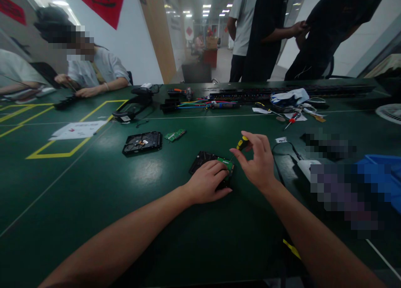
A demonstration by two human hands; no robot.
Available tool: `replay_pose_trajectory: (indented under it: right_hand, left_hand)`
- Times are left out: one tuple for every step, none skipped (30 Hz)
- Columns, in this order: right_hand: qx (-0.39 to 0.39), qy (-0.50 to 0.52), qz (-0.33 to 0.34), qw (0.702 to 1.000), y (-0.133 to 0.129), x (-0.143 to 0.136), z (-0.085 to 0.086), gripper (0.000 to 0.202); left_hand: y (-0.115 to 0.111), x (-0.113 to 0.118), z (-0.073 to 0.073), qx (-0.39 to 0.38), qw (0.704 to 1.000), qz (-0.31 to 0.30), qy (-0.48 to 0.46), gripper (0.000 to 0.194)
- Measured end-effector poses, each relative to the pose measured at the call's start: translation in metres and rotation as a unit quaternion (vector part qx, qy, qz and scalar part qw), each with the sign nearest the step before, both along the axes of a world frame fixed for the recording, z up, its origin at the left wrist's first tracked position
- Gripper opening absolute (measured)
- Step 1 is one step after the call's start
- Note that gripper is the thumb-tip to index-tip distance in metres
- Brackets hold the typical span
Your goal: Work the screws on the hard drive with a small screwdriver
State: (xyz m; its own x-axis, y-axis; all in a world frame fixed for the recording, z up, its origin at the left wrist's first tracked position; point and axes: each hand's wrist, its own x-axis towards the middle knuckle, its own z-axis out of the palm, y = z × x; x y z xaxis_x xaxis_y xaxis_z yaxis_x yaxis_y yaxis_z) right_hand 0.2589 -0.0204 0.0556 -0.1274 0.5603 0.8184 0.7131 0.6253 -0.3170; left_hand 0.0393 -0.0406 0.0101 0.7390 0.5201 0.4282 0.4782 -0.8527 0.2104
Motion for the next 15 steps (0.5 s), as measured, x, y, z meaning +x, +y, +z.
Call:
replay_pose_trajectory:
  right_hand:
    - [-0.003, -0.002, 0.001, 1.0, -0.0003, -0.0008, -0.0002, 0.057]
    - [-0.009, -0.005, 0.001, 1.0, -0.0005, -0.0014, -0.0005, 0.059]
    - [-0.017, -0.006, 0.002, 1.0, -0.0006, -0.0018, -0.0011, 0.061]
    - [-0.025, -0.006, 0.003, 1.0, -0.0005, -0.002, -0.0019, 0.065]
    - [-0.034, -0.004, 0.007, 0.999, -0.0002, -0.002, -0.0029, 0.068]
    - [-0.043, 0.001, 0.015, 0.999, 0.0002, -0.0017, -0.0041, 0.07]
    - [-0.051, 0.008, 0.025, 0.998, 0.0008, -0.0013, -0.0053, 0.072]
    - [-0.059, 0.016, 0.037, 0.997, 0.0014, -0.0008, -0.0064, 0.072]
    - [-0.066, 0.023, 0.051, 0.996, 0.0019, -0.0002, -0.0075, 0.071]
    - [-0.073, 0.03, 0.064, 0.995, 0.0024, 0.0003, -0.0083, 0.07]
    - [-0.078, 0.034, 0.075, 0.994, 0.0027, 0.0007, -0.0089, 0.068]
    - [-0.081, 0.036, 0.081, 0.993, 0.0029, 0.001, -0.0091, 0.066]
    - [-0.08, 0.035, 0.083, 0.993, 0.0029, 0.0012, -0.0091, 0.065]
    - [-0.075, 0.033, 0.078, 0.994, 0.0028, 0.0013, -0.0087, 0.063]
    - [-0.068, 0.029, 0.069, 0.995, 0.0026, 0.0014, -0.0081, 0.062]
  left_hand:
    - [0.0, 0.0001, 0.0005, -0.001, 1.0, 0.0, 0.0, 0.044]
    - [0.0001, 0.0001, 0.001, 0.0, 1.0, 0.0, 0.001, 0.044]
    - [0.0002, 0.0002, 0.0015, -0.001, 1.0, -0.001, 0.003, 0.044]
    - [0.0002, 0.0003, 0.002, -0.002, 1.0, -0.001, 0.004, 0.044]
    - [0.0002, 0.0004, 0.0024, -0.002, 1.0, -0.001, 0.004, 0.044]
    - [0.0002, 0.0005, 0.0027, -0.003, 1.0, -0.001, 0.005, 0.044]
    - [0.0001, 0.0006, 0.0029, -0.003, 1.0, 0.0, 0.005, 0.044]
    - [0.0, 0.0007, 0.003, -0.004, 1.0, 0.002, 0.007, 0.044]
    - [-0.0002, 0.0008, 0.003, -0.005, 1.0, 0.003, 0.008, 0.044]
    - [-0.0003, 0.0009, 0.0029, -0.006, 1.0, 0.005, 0.008, 0.044]
    - [-0.0005, 0.0009, 0.0028, -0.007, 1.0, 0.006, 0.008, 0.043]
    - [-0.0006, 0.0009, 0.0027, -0.008, 1.0, 0.006, 0.006, 0.043]
    - [-0.0007, 0.0009, 0.0026, -0.009, 1.0, 0.006, 0.005, 0.042]
    - [-0.0007, 0.0009, 0.0026, -0.01, 1.0, 0.005, 0.003, 0.042]
    - [-0.0006, 0.0008, 0.0025, -0.011, 1.0, 0.004, 0.003, 0.043]
